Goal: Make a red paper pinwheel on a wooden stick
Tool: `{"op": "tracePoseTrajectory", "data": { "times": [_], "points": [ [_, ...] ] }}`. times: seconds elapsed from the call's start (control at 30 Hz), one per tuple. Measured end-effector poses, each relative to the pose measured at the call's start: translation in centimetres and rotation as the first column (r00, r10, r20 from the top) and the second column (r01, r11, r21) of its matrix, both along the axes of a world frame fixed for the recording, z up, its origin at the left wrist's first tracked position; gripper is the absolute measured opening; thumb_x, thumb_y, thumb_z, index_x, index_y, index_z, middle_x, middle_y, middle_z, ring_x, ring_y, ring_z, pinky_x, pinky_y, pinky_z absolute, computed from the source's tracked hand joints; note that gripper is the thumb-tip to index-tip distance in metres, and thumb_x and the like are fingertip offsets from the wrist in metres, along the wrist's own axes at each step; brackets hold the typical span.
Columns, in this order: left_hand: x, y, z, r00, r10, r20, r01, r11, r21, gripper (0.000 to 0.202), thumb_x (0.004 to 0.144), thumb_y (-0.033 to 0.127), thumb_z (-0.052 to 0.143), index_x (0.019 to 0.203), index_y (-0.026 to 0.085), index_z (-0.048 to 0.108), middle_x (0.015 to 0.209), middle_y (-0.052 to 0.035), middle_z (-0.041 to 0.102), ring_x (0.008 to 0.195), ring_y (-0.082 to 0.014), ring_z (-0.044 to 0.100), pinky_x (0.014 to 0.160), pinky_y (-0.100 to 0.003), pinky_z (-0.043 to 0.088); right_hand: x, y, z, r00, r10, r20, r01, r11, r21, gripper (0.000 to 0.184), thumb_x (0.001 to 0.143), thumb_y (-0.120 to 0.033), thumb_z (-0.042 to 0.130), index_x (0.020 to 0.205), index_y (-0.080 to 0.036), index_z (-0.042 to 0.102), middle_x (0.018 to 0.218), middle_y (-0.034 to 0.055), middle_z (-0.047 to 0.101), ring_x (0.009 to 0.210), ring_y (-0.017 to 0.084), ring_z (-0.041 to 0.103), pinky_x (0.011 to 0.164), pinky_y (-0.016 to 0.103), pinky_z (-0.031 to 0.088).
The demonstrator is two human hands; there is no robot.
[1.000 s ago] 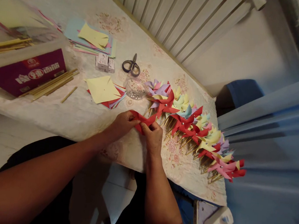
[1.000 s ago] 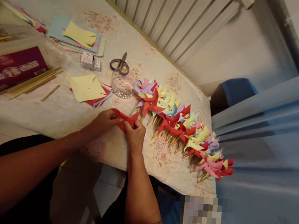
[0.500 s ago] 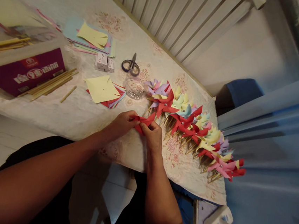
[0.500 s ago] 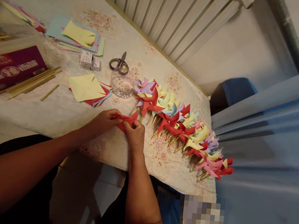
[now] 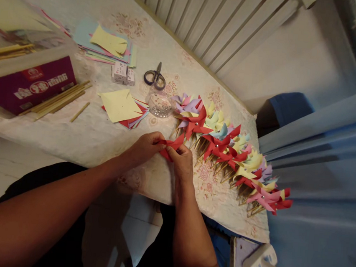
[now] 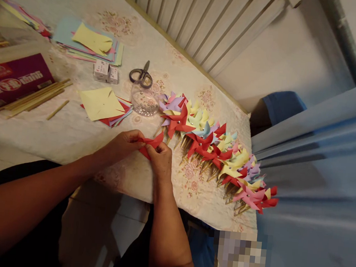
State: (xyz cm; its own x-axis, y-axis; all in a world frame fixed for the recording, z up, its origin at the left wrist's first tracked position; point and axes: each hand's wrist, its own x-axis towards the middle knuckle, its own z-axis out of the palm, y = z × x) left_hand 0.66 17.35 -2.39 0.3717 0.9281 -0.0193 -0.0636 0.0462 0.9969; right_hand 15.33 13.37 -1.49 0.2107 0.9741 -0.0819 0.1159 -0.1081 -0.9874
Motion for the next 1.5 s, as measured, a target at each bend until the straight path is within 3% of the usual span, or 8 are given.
{"op": "tracePoseTrajectory", "data": {
  "times": [0.27, 0.57, 0.73, 0.87, 1.0, 1.2, 1.37, 1.5],
  "points": [
    [-0.1, -0.3, 1.1, 0.999, -0.035, 0.034, 0.037, 0.998, -0.053, 0.014, 0.07, 0.029, 0.063, 0.069, 0.017, 0.056, 0.06, 0.0057, 0.049, 0.058, -0.0099, 0.044, 0.056, -0.024, 0.031, 0.3, 0.1, -0.5, 0.999, -0.02, -0.039, 0.019, 0.999, -0.033, 0.022, 0.067, -0.037, 0.074, 0.074, -0.017, 0.069, 0.064, -0.0041, 0.062, 0.057, 0.011, 0.051, 0.058, 0.024, 0.04],
    [-0.1, -0.2, 1.2, 0.978, -0.117, 0.171, 0.146, 0.975, -0.167, 0.022, 0.066, 0.029, 0.068, 0.083, 0.015, 0.068, 0.075, -0.0002, 0.069, 0.07, -0.0149, 0.06, 0.066, -0.026, 0.044, 0.3, 0.2, -0.4, 0.998, -0.057, -0.005, 0.057, 0.998, -0.034, 0.025, 0.064, -0.04, 0.074, 0.07, -0.017, 0.066, 0.061, -0.0044, 0.059, 0.056, 0.01, 0.047, 0.056, 0.024, 0.038],
    [-0.2, -0.4, 1.3, 0.984, -0.036, 0.177, 0.062, 0.988, -0.142, 0.024, 0.064, 0.032, 0.074, 0.079, 0.016, 0.067, 0.075, -0.001, 0.068, 0.07, -0.0156, 0.06, 0.066, -0.027, 0.044, -0.1, 0.0, 0.2, 0.997, -0.031, 0.067, 0.032, 0.999, -0.02, 0.021, 0.067, -0.038, 0.069, 0.067, -0.017, 0.064, 0.057, -0.0064, 0.052, 0.054, 0.009, 0.041, 0.054, 0.023, 0.034],
    [-0.3, -0.4, 1.1, 0.978, -0.052, 0.2, 0.086, 0.983, -0.165, 0.025, 0.066, 0.033, 0.074, 0.083, 0.016, 0.069, 0.077, -0.0012, 0.07, 0.069, -0.0146, 0.06, 0.063, -0.026, 0.043, -0.3, -0.4, 0.9, 0.999, 0.007, 0.036, -0.007, 1.0, 0.008, 0.019, 0.068, -0.035, 0.068, 0.075, -0.017, 0.067, 0.061, -0.0055, 0.056, 0.058, 0.01, 0.046, 0.056, 0.023, 0.037],
    [-0.6, -0.5, 0.6, 0.978, -0.01, 0.208, 0.056, 0.975, -0.216, 0.026, 0.067, 0.031, 0.075, 0.086, 0.014, 0.071, 0.069, 0.0008, 0.067, 0.057, -0.0097, 0.053, 0.055, -0.023, 0.037, 0.6, -1.6, 1.5, 0.996, -0.092, -0.02, 0.092, 0.995, 0.037, 0.021, 0.07, -0.035, 0.068, 0.083, -0.018, 0.068, 0.067, -0.0043, 0.06, 0.06, 0.011, 0.049, 0.06, 0.024, 0.039],
    [-1.8, -2.3, 0.7, 0.934, 0.167, 0.315, -0.047, 0.934, -0.355, 0.027, 0.063, 0.027, 0.081, 0.083, 0.012, 0.071, 0.075, -0.002, 0.072, 0.063, -0.0112, 0.061, 0.059, -0.023, 0.045, 4.3, -6.1, 1.1, 0.911, -0.328, 0.25, 0.31, 0.944, 0.111, 0.019, 0.072, -0.033, 0.06, 0.08, -0.018, 0.067, 0.069, -0.0027, 0.061, 0.066, 0.014, 0.052, 0.067, 0.027, 0.041],
    [-4.2, -5.2, 1.5, 0.852, 0.306, 0.425, -0.078, 0.877, -0.474, 0.027, 0.059, 0.02, 0.085, 0.079, 0.01, 0.071, 0.073, -0.0033, 0.073, 0.063, -0.012, 0.065, 0.065, -0.024, 0.05, 5.8, -9.6, -1.8, 0.791, -0.398, 0.464, 0.368, 0.916, 0.158, 0.022, 0.076, -0.034, 0.053, 0.08, -0.017, 0.066, 0.069, -0.0009, 0.06, 0.067, 0.017, 0.052, 0.069, 0.029, 0.041],
    [-7.0, -7.6, 1.5, 0.838, 0.294, 0.459, -0.046, 0.877, -0.478, 0.023, 0.062, 0.018, 0.085, 0.079, 0.01, 0.072, 0.076, -0.0053, 0.075, 0.066, -0.0137, 0.067, 0.068, -0.024, 0.053, 5.4, -9.8, -3.6, 0.694, -0.389, 0.605, 0.312, 0.921, 0.234, 0.023, 0.08, -0.03, 0.053, 0.091, -0.015, 0.067, 0.079, 0.0047, 0.064, 0.076, 0.02, 0.056, 0.076, 0.031, 0.044]
  ]
}}
